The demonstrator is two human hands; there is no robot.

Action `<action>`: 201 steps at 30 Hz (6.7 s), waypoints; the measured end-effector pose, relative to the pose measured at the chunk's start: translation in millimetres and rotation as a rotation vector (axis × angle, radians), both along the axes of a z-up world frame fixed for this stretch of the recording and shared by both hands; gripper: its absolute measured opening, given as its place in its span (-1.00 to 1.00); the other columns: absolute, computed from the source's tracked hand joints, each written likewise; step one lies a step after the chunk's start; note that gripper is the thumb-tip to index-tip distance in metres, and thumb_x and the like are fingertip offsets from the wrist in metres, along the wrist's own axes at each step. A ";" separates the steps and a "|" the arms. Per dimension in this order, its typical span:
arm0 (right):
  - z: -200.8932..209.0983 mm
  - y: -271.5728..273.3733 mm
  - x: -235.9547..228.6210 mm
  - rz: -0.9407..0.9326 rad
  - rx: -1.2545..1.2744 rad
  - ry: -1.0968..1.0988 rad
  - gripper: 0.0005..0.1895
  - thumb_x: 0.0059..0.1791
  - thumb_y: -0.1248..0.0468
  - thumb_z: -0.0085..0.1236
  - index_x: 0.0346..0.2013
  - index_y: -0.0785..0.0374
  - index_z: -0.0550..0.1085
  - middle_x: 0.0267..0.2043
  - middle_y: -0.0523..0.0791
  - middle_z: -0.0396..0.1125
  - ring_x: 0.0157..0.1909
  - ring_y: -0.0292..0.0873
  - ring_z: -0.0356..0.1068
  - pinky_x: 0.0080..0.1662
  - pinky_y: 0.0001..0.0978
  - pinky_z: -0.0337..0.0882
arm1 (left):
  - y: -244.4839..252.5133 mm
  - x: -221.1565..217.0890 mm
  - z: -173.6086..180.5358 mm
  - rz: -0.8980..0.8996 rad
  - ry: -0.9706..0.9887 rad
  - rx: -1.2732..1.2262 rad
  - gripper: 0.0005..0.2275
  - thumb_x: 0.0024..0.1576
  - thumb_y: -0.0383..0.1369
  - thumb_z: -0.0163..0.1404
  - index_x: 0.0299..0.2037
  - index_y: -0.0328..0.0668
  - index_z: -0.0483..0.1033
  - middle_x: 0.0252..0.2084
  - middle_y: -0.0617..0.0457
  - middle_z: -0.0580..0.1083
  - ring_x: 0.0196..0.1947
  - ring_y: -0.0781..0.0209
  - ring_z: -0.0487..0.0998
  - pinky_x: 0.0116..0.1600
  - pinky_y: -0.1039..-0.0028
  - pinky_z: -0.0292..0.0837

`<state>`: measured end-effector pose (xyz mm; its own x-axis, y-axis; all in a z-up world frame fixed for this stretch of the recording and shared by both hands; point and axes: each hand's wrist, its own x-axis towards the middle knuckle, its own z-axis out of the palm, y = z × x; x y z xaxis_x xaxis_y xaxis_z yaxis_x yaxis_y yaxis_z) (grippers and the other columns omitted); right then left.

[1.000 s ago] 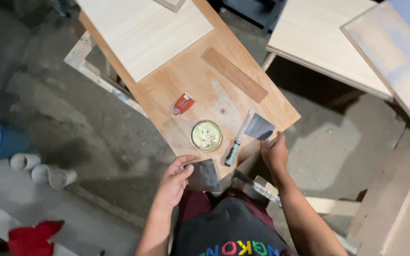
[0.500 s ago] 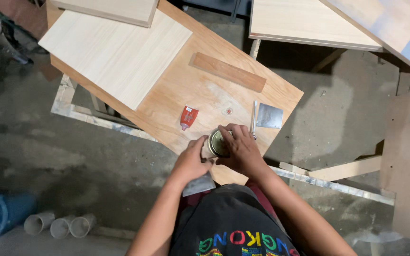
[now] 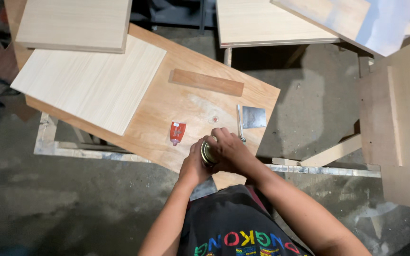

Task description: The person sands the edge of a wooden panel by hand, uses a tool to pry open a can, and applies putty onto two small rectangular plates using a metal scraper.

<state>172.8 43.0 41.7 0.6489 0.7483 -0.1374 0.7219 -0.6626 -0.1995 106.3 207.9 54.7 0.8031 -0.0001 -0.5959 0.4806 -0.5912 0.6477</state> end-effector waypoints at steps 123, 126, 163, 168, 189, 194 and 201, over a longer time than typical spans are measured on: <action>37.3 -201.4 -101.9 -0.937 0.526 0.665 -0.63 -0.13 0.29 0.58 -0.04 0.30 0.78 -0.06 0.16 0.69 0.03 0.13 0.69 0.10 -0.06 0.60 | 7.0 10.5 88.3 -0.571 -0.199 0.305 -0.04 0.05 -0.24 0.29 0.68 0.07 -0.01 0.63 -0.33 0.04 0.21 -0.67 0.54 0.34 -0.29 0.49; 38.1 -198.6 -97.1 -0.928 0.502 0.665 -0.62 -0.11 0.28 0.56 0.00 0.25 0.78 -0.04 0.14 0.70 0.11 0.21 0.66 0.13 -0.02 0.60 | 4.8 18.2 62.8 -0.553 -0.235 0.350 -0.05 0.00 -0.16 0.21 0.67 0.05 0.03 0.58 -0.15 0.15 0.13 -0.58 0.61 0.27 -0.19 0.56; 73.4 -158.9 -65.1 -0.817 0.305 0.395 -0.65 -0.09 0.13 0.45 0.00 -0.06 0.74 -0.11 -0.03 0.68 0.07 0.21 0.61 0.15 0.06 0.58 | -23.3 37.9 38.0 -0.119 -0.193 0.329 0.00 0.03 -0.07 0.34 0.62 -0.34 0.03 0.55 -0.24 0.15 0.19 -0.62 0.57 0.25 -0.18 0.58; 88.6 -144.1 -57.9 -0.699 0.087 0.259 -0.71 -0.06 0.01 0.39 -0.07 -0.09 0.71 -0.19 -0.09 0.64 -0.02 0.16 0.61 0.12 0.07 0.60 | -22.9 40.0 30.0 -0.125 -0.205 0.341 0.00 0.01 -0.07 0.37 0.59 -0.37 0.05 0.51 -0.27 0.18 0.19 -0.63 0.57 0.23 -0.18 0.59; -64.1 -175.9 -96.9 -1.106 1.092 0.687 -0.61 -0.07 0.54 0.47 0.06 0.40 0.72 -0.03 0.08 0.67 0.02 -0.17 0.52 0.18 -0.09 0.53 | -8.6 60.4 60.0 -0.061 -0.296 0.327 -0.07 -0.13 0.01 0.39 0.42 -0.29 0.30 0.37 -0.17 0.30 0.20 -0.55 0.59 0.26 -0.21 0.55; -58.4 -158.1 -78.2 -1.128 1.109 0.629 -0.61 0.03 0.41 0.43 0.17 0.33 0.66 -0.13 0.07 0.64 -0.15 -0.13 0.56 -0.04 -0.14 0.60 | 39.8 70.7 33.7 0.287 -0.271 -0.098 -0.12 -0.03 -0.05 0.40 0.48 -0.33 0.34 0.34 -0.38 0.40 0.23 -0.48 0.59 0.26 -0.05 0.59; -137.0 -110.9 -52.9 -1.185 0.904 0.537 -0.63 -0.07 0.22 0.59 0.03 0.06 0.72 -0.30 -0.15 0.55 -0.29 -0.28 0.37 -0.22 -0.33 0.40 | 137.2 60.5 -108.0 0.772 0.279 -1.668 -0.36 0.27 0.15 0.02 0.29 -0.30 0.51 0.14 -0.48 0.58 -0.68 0.34 0.37 -0.63 0.64 0.20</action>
